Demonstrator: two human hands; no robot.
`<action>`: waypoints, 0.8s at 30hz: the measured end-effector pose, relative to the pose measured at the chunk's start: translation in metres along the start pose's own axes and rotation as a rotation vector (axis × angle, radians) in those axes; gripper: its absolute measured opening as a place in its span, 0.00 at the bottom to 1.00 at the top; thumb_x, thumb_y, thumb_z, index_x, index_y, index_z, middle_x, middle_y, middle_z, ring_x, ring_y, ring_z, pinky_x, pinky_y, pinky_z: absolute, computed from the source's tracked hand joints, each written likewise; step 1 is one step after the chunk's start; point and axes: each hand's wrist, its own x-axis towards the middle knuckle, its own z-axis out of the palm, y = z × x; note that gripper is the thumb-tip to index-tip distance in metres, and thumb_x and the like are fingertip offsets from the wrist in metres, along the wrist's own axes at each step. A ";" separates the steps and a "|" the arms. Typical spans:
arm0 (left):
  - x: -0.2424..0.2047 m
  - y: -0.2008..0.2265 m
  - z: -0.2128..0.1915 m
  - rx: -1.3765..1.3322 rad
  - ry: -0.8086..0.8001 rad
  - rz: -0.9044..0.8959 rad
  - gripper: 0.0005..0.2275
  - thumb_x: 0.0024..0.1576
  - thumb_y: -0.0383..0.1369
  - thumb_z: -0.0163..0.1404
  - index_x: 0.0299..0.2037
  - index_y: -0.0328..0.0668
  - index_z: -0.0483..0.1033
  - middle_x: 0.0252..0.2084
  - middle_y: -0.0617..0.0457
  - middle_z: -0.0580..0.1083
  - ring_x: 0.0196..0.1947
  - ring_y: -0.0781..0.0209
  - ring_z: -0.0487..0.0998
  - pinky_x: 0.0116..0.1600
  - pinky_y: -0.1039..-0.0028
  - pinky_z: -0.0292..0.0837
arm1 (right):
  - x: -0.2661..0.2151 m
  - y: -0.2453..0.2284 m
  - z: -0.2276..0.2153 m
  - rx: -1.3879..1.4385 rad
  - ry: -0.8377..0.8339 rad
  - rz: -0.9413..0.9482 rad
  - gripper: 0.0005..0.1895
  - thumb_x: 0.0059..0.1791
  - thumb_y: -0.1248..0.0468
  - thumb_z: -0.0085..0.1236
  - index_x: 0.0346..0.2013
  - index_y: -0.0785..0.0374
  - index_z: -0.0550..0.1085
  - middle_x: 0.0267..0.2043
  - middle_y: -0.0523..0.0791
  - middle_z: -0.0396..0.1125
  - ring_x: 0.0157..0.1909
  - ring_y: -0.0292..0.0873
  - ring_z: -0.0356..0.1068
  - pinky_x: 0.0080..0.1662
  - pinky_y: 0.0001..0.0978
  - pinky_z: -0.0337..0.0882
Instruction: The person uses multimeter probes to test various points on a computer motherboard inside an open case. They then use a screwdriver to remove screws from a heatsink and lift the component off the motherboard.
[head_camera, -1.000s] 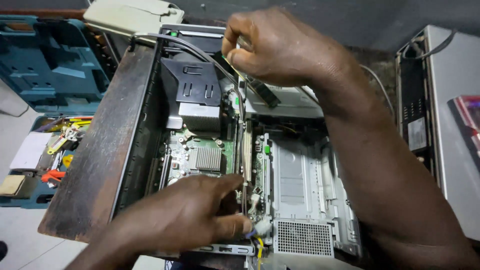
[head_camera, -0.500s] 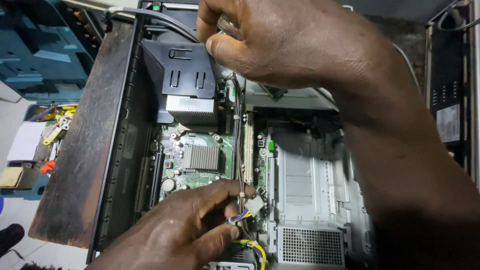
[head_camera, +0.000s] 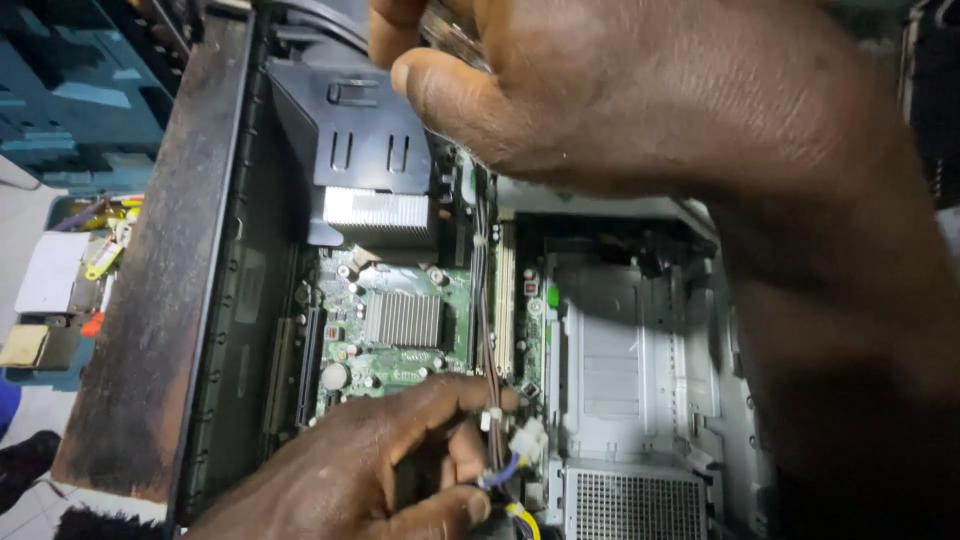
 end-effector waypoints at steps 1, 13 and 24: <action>0.001 0.000 0.000 0.002 0.007 0.010 0.29 0.57 0.41 0.60 0.73 0.73 0.78 0.43 0.64 0.85 0.34 0.72 0.84 0.38 0.78 0.80 | 0.000 0.001 -0.001 -0.009 0.005 -0.007 0.10 0.58 0.60 0.50 0.50 0.53 0.78 0.41 0.39 0.73 0.34 0.41 0.68 0.32 0.43 0.66; 0.023 0.012 0.048 0.228 0.503 0.344 0.34 0.58 0.48 0.53 0.78 0.69 0.62 0.54 0.51 0.84 0.52 0.47 0.85 0.54 0.58 0.75 | 0.012 -0.005 0.002 0.050 0.274 -0.015 0.06 0.61 0.67 0.52 0.47 0.64 0.77 0.44 0.46 0.72 0.41 0.44 0.69 0.40 0.42 0.68; 0.027 0.007 0.049 0.365 0.561 0.507 0.32 0.59 0.33 0.44 0.77 0.42 0.53 0.24 0.51 0.77 0.23 0.44 0.79 0.42 0.47 0.73 | 0.018 -0.013 0.012 0.056 0.269 0.306 0.05 0.61 0.59 0.57 0.48 0.53 0.79 0.21 0.35 0.57 0.20 0.33 0.48 0.25 0.36 0.51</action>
